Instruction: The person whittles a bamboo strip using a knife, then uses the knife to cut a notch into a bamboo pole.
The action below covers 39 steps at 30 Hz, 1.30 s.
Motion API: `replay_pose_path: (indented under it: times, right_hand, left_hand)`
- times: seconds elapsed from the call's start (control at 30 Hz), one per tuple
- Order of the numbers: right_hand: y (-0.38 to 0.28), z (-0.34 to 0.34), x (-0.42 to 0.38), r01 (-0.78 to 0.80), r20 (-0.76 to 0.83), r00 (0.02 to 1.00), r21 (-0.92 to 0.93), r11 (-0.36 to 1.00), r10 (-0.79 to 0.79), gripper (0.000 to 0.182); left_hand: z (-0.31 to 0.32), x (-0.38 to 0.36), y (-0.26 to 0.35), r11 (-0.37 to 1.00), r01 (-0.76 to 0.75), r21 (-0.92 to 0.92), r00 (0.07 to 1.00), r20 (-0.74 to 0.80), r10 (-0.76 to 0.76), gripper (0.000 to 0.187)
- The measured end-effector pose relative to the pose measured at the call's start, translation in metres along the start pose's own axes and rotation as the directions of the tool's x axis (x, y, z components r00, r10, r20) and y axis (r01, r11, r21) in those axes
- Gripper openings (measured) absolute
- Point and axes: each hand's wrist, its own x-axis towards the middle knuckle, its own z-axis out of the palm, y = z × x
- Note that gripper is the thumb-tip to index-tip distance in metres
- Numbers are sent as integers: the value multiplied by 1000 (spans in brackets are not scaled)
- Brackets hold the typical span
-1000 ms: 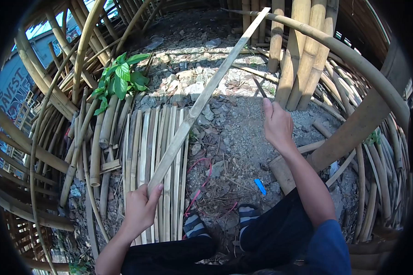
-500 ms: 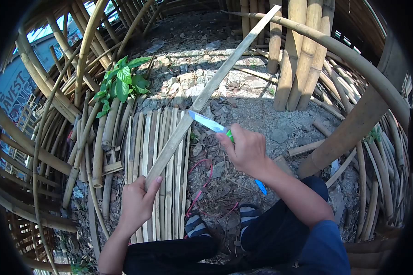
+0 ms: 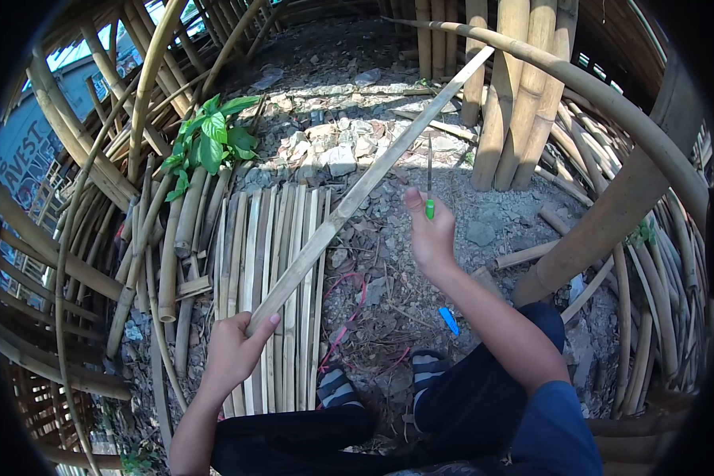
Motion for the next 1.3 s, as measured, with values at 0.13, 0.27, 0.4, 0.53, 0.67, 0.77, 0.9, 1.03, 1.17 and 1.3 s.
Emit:
replay_pose_path:
  times: [0.13, 0.27, 0.4, 0.53, 0.67, 0.77, 0.9, 1.03, 1.17, 1.3]
  right_hand:
    - [-19, -18, 19, -509, 229, 859, 292, 810, 457, 44]
    - [-5, -17, 10, -617, 340, 786, 382, 688, 516, 40]
    - [1, -10, -14, -706, 363, 705, 433, 560, 609, 37]
    - [7, -4, -29, -754, 405, 653, 422, 503, 640, 39]
    - [7, -9, -33, -769, 372, 638, 256, 586, 674, 48]
    - [10, -17, -65, -787, 152, 617, 88, 611, 772, 55]
    - [32, -29, -151, -392, 287, 817, -360, 846, 501, 65]
    - [47, -23, -218, -279, 446, 715, -524, 805, 538, 51]
    - [47, -19, -238, -47, 580, 717, -512, 858, 386, 46]
    - [51, -8, -245, -1, 629, 701, -469, 883, 335, 41]
  left_hand:
    - [2, -5, -20, 1000, -24, -20, 980, 196, 28, 56]
    - [2, -7, -21, 999, -13, 35, 926, 377, -1, 58]
    - [4, -5, -5, 830, 412, -377, 775, 623, -102, 42]
    - [18, 8, -9, 816, 393, -423, 759, 651, -28, 39]
    - [26, 13, -18, 866, 311, -392, 748, 663, 32, 39]
    - [37, 17, -25, 845, 344, -409, 768, 641, -2, 41]
    - [57, 22, -33, 852, 437, -289, 726, 672, -144, 42]
    - [79, 20, -45, 866, 467, -180, 639, 746, -189, 44]
    - [96, 14, -54, 934, 357, -2, 623, 746, -236, 46]
    - [99, 13, -50, 901, 432, -23, 586, 767, -262, 46]
